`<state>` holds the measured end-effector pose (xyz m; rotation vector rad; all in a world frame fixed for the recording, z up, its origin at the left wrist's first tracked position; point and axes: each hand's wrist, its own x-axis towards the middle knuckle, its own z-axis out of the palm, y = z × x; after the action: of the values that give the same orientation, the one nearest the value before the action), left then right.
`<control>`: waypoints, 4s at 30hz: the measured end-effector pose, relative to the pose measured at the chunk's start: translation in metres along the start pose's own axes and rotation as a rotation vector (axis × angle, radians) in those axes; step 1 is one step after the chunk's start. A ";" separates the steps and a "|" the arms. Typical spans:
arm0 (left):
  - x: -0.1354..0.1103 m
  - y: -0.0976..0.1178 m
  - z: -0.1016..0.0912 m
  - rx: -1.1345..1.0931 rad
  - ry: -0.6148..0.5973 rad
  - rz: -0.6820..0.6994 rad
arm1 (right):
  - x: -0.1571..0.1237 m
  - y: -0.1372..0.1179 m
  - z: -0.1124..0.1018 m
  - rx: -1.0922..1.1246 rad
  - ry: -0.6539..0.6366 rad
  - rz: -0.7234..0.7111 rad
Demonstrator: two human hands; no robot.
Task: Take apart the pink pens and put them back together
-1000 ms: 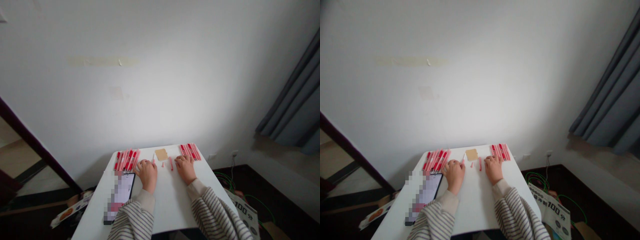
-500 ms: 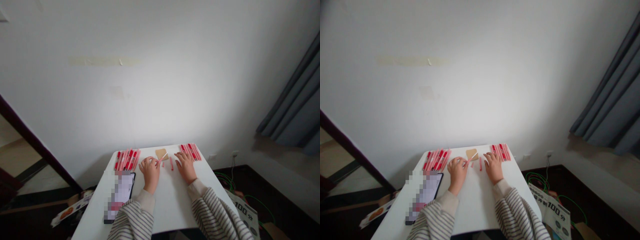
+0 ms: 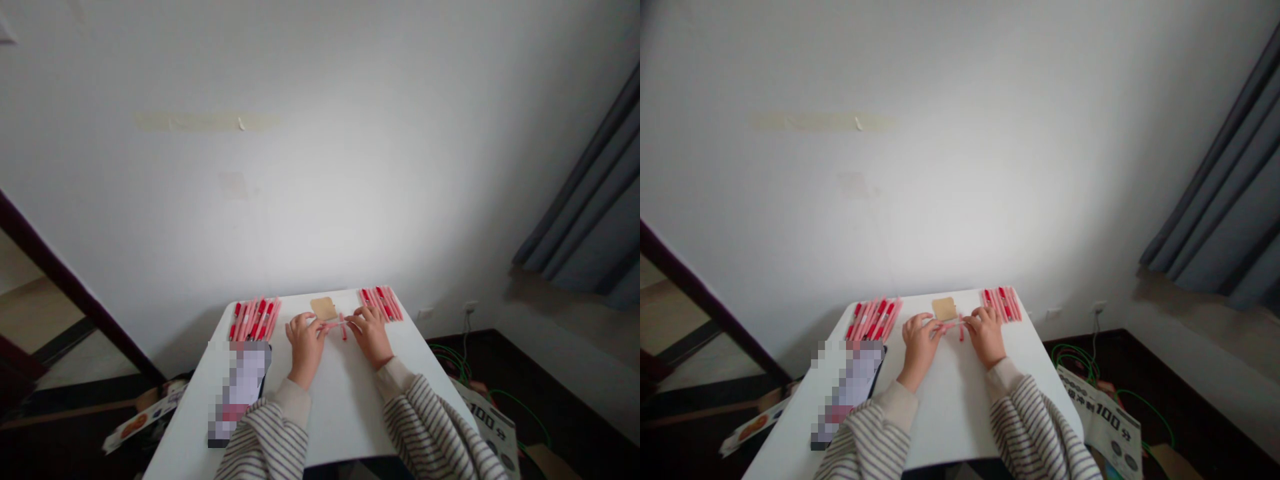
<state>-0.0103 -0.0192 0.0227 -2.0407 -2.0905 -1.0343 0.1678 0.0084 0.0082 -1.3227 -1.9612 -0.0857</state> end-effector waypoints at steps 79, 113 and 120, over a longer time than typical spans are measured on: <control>0.001 -0.002 -0.009 0.075 0.096 -0.148 | -0.001 0.005 -0.002 -0.029 -0.061 0.161; 0.002 -0.005 -0.009 0.090 0.142 -0.147 | -0.001 0.006 -0.001 -0.053 -0.076 0.159; 0.002 -0.007 -0.012 0.145 0.138 -0.160 | -0.002 0.010 0.001 -0.040 -0.057 0.166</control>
<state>-0.0218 -0.0221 0.0297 -1.7106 -2.2140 -0.9792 0.1755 0.0124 0.0028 -1.5243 -1.8971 -0.0071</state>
